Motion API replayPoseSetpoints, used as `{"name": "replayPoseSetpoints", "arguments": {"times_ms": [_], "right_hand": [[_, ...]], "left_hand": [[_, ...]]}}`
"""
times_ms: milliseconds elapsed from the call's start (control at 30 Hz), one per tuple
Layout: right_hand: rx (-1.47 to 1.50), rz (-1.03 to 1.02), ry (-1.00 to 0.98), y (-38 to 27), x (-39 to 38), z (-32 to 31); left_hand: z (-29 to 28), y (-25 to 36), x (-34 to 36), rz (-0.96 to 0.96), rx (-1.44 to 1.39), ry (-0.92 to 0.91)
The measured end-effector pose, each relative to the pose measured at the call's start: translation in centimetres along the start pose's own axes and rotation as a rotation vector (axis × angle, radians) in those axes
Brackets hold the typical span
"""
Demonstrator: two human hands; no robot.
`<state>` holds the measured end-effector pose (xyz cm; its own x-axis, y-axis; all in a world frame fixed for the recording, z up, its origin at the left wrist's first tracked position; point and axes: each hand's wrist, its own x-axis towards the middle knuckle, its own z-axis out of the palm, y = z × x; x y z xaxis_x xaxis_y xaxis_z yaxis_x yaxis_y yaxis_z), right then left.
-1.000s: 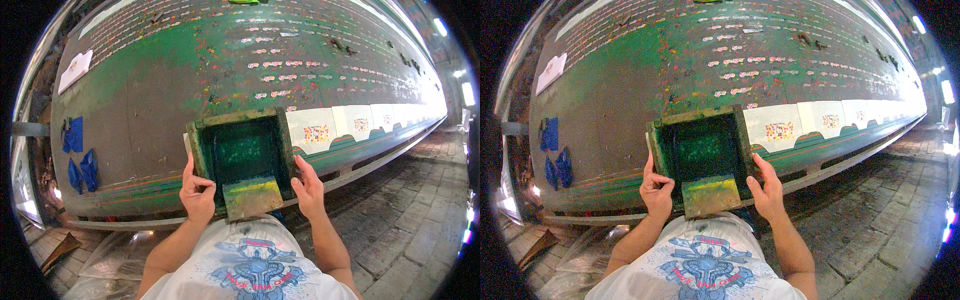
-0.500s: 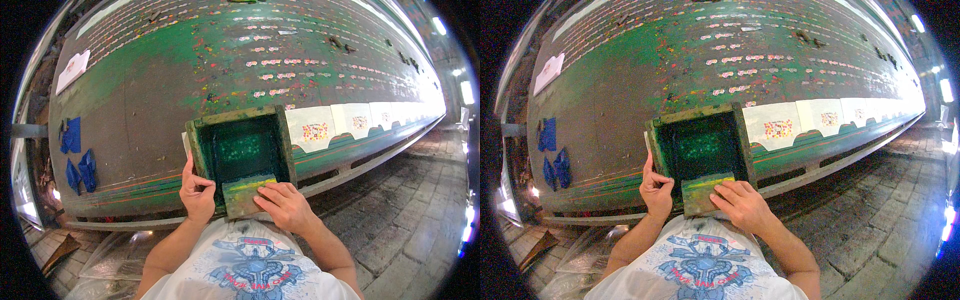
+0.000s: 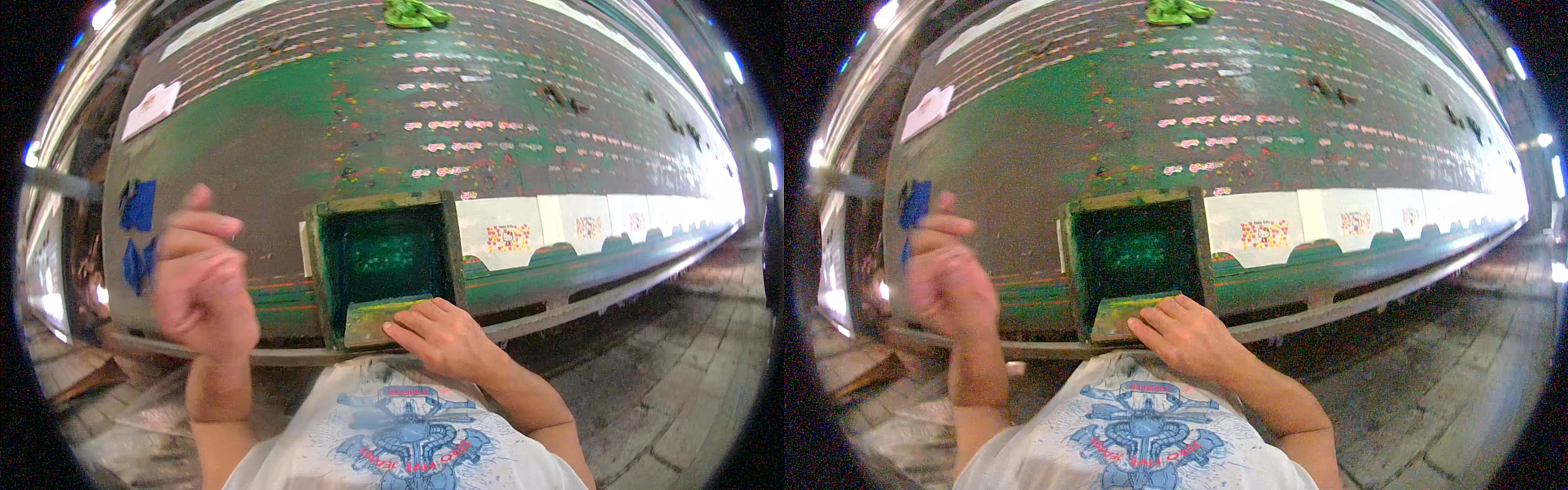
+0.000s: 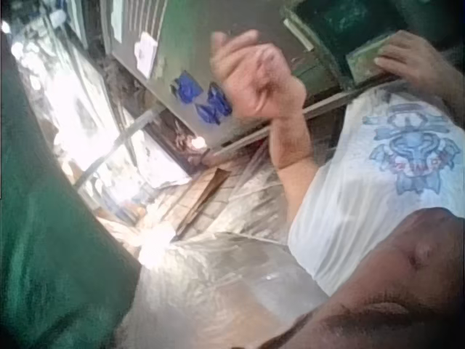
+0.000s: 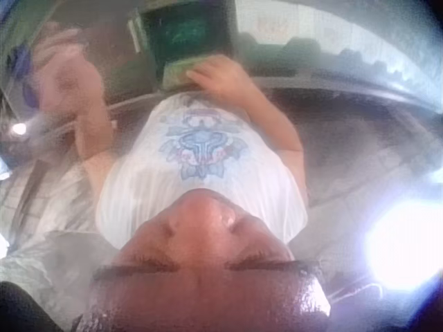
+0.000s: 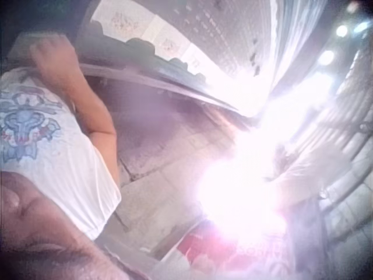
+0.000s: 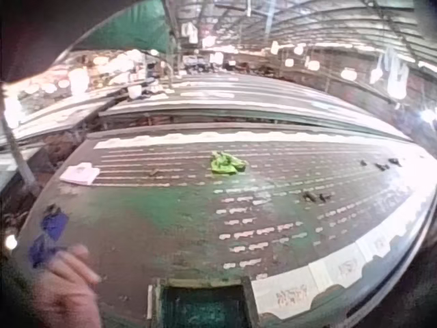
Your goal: The person holds a screen printing frame over a long fabric roll and repeatedly uses a squeegee to pull green ink across the mesh. The fabric advances incrementally between strokes, and the person occasionally wipes the squeegee with a cloth. The task continues along the length of the fabric without visible completion.
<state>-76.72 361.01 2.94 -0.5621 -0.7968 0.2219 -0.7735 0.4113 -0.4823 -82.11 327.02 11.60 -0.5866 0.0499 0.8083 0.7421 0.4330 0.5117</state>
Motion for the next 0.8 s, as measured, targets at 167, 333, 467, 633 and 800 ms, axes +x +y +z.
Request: {"name": "replayPoseSetpoints", "arguments": {"times_ms": [167, 333, 467, 633, 800], "right_hand": [[0.005, -0.102, -0.054, 0.7, 0.2, -0.3], [-0.038, -0.152, -0.071, 0.9, -0.2, 0.4], [-0.057, -0.151, -0.055, 0.9, 0.0, 0.4], [-0.082, -0.127, -0.061, 1.1, -1.1, -0.4], [-0.067, -0.201, -0.077, 1.2, -0.4, -0.6]], "left_hand": [[-1.4, 9.6, 9.7, 0.484, 0.282, -0.238], [0.5, 14.6, 10.6, 0.631, 0.466, -0.482], [0.3, 17.6, 11.8, 0.703, 0.539, -0.550], [-1.0, 20.0, 13.4, 0.775, 0.545, -0.547], [-2.0, 23.5, 11.4, 0.766, 0.602, -0.556]]}}
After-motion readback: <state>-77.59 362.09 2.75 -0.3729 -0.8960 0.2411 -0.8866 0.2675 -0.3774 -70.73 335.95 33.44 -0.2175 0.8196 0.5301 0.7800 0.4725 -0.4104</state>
